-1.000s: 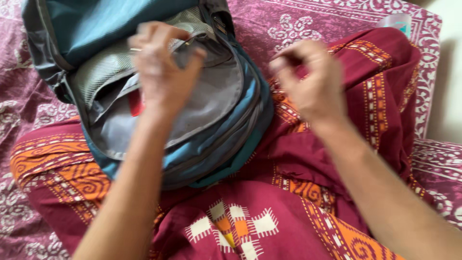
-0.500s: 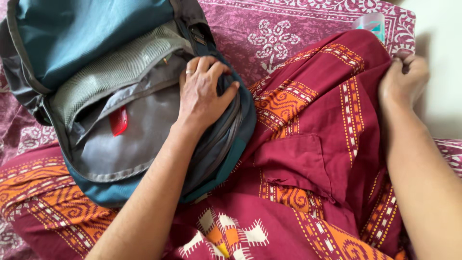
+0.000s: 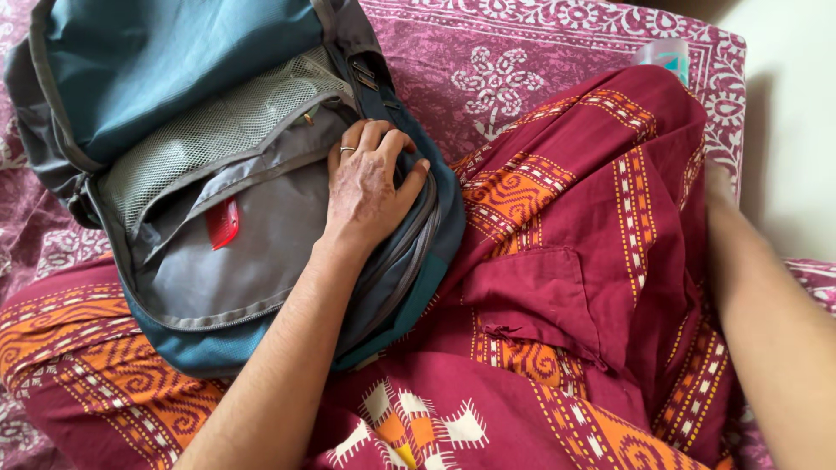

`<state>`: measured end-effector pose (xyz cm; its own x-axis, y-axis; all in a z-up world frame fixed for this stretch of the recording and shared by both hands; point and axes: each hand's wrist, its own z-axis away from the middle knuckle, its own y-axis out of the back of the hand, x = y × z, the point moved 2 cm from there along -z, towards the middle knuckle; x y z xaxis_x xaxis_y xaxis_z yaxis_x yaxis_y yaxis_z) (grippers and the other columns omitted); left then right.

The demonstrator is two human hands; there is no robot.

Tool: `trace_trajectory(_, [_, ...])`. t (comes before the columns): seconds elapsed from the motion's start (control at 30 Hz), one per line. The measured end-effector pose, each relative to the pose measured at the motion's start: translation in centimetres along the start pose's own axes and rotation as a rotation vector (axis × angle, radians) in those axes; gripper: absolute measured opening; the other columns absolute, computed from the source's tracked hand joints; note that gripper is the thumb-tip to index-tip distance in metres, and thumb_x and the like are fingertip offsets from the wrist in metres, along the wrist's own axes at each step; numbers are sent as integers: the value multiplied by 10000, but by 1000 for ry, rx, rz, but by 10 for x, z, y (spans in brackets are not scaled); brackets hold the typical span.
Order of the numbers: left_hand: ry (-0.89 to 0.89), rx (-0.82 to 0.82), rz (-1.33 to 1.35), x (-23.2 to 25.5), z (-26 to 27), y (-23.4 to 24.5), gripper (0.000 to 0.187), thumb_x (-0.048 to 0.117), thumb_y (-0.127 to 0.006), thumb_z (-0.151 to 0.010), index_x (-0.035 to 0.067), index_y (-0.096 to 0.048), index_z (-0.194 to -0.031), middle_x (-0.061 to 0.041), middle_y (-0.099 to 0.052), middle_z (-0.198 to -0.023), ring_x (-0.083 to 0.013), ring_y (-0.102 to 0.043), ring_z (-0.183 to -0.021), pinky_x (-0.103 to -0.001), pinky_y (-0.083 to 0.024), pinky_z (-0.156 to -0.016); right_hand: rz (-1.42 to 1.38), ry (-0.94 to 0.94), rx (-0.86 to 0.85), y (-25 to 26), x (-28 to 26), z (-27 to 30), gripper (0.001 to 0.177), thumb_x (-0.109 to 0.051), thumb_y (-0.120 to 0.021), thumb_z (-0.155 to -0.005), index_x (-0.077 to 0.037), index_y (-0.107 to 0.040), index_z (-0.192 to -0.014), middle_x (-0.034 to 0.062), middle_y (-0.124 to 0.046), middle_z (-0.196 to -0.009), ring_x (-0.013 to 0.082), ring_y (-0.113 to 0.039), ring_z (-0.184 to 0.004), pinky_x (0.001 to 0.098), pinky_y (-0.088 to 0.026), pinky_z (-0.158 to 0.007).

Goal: The person packs a backpack with daily essentials, including a charger, cable, wallet, sunglasses, watch, comb, and water bottle. They then unpack the items and repack them in a different order before closing the bag.

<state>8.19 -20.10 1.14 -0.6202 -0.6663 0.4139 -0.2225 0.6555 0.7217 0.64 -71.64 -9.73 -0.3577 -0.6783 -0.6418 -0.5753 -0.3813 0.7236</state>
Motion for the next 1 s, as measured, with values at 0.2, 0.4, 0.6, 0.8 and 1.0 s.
trace_trajectory(0.2, [-10,13,6,-1,3,1,265,293,-765,-889,92,-655,-1022,-92,-624,-1155,-335,-540,-1221,-529,-410,-1003,12,34,15,4,7,-4,376,-300,-665,-1019,5,-658,-1238,175,-721,-1188,238,-676,-1068,392,-525,-934])
trace_trajectory(0.4, [3,-4,-23,-1,5,0,261,298,-761,-894,91,-650,-1010,-98,-624,-1156,-330,-533,-1246,-535,-398,-1031,7,93,53,9,9,-4,483,-369,-673,-1016,22,-634,-1297,195,-712,-1235,258,-672,-1109,412,-525,-974])
trace_trajectory(0.6, [-44,9,-94,1,4,1,252,317,-754,-895,93,-661,-964,-82,-664,-1120,-348,-535,-1278,-548,-395,-1047,-156,269,118,26,-49,-1,591,-437,-681,-1013,38,-610,-1357,215,-703,-1282,278,-669,-1150,431,-525,-1013])
trace_trajectory(0.8, [-23,-43,-91,2,3,0,276,336,-762,-897,75,-672,-912,-81,-699,-1152,-406,-514,-1293,-590,-388,-1005,-306,796,-104,65,-187,16,560,-357,-762,-1020,51,-557,-1346,165,-699,-1222,228,-677,-1131,346,-556,-947])
trace_trajectory(1.0, [-37,-42,-96,-2,5,-5,180,270,-706,-915,93,-726,-938,-60,-701,-1212,-400,-501,-1327,-582,-399,-1052,147,829,-228,38,-284,46,659,-536,-884,-867,-148,-704,-1368,130,-758,-1095,341,-715,-974,468,-544,-834])
